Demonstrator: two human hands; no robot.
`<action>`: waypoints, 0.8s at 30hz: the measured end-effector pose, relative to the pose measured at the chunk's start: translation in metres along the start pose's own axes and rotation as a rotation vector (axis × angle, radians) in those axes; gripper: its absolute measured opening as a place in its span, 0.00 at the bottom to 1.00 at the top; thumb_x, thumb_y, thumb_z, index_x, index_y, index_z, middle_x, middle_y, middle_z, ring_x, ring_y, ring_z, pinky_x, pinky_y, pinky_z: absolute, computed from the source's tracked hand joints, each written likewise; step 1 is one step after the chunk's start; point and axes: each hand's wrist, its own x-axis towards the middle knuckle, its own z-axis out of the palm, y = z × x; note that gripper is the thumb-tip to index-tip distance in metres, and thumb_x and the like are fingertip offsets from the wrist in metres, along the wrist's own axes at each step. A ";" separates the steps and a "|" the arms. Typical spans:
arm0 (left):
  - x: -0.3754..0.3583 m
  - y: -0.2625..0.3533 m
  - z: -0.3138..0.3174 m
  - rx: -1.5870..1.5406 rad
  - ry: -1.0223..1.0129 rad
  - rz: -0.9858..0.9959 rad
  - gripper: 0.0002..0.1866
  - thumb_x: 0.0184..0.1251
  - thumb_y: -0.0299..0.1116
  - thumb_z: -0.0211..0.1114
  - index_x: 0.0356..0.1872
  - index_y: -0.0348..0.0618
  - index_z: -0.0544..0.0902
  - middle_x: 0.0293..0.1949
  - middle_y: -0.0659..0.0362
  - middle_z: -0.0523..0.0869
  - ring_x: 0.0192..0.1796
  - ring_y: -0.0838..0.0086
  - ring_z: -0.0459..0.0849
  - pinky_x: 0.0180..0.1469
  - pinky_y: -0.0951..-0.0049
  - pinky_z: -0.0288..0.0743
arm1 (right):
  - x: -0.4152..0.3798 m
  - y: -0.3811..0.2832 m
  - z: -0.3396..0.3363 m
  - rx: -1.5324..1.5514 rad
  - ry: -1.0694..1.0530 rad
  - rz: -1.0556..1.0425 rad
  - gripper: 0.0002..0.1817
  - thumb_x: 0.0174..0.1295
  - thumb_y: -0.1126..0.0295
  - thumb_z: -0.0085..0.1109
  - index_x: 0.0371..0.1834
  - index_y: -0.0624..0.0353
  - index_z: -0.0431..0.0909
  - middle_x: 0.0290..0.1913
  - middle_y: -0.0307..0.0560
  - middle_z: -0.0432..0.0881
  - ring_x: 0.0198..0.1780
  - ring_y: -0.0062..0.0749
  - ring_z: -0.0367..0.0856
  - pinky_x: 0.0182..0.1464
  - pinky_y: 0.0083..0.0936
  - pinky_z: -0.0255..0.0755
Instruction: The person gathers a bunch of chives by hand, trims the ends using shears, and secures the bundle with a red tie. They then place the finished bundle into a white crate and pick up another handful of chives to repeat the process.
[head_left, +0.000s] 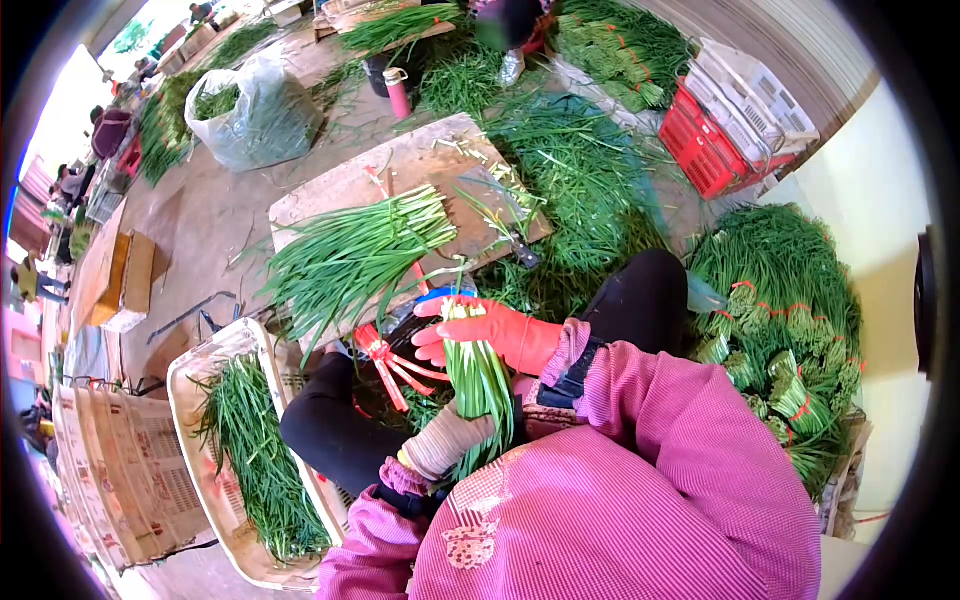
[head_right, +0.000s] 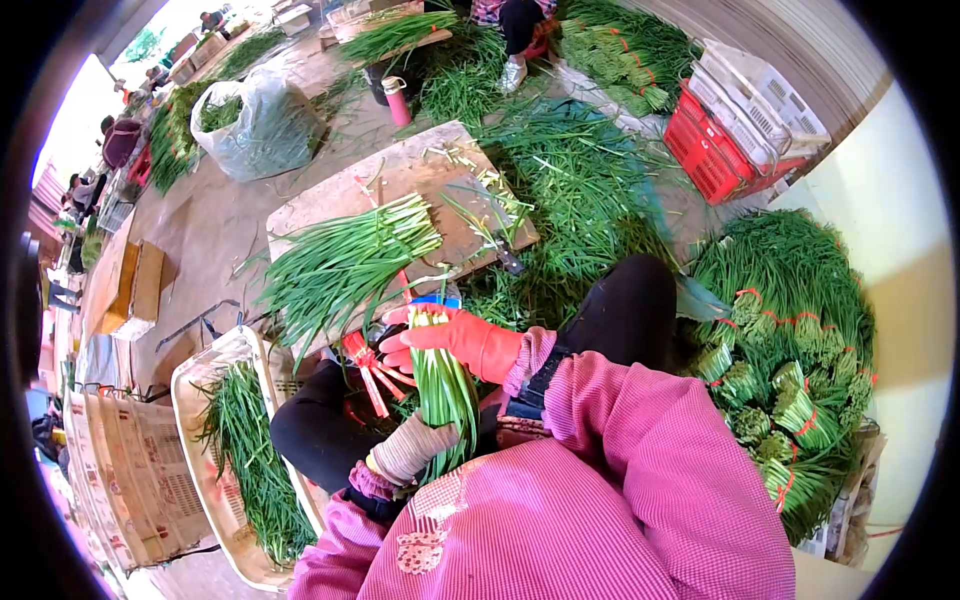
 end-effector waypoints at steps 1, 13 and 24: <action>0.002 -0.001 -0.003 -0.116 -0.036 0.021 0.24 0.67 0.36 0.69 0.62 0.45 0.76 0.52 0.65 0.82 0.55 0.78 0.78 0.59 0.73 0.73 | 0.004 -0.002 0.001 -0.021 0.050 -0.040 0.24 0.64 0.67 0.62 0.63 0.59 0.70 0.50 0.56 0.83 0.54 0.47 0.83 0.58 0.38 0.77; -0.025 0.014 -0.077 -0.055 0.255 -0.104 0.21 0.65 0.21 0.60 0.60 0.37 0.76 0.45 0.61 0.85 0.43 0.76 0.84 0.45 0.76 0.79 | -0.060 -0.214 -0.040 -0.094 0.281 -0.835 0.24 0.64 0.69 0.58 0.64 0.62 0.69 0.47 0.51 0.82 0.45 0.40 0.84 0.50 0.37 0.81; -0.058 0.076 -0.126 -0.070 0.731 0.409 0.32 0.63 0.21 0.62 0.70 0.39 0.67 0.60 0.53 0.79 0.55 0.74 0.79 0.53 0.75 0.75 | -0.061 -0.247 -0.014 -0.461 0.549 -0.870 0.22 0.64 0.72 0.58 0.62 0.64 0.69 0.44 0.57 0.84 0.44 0.45 0.86 0.46 0.36 0.81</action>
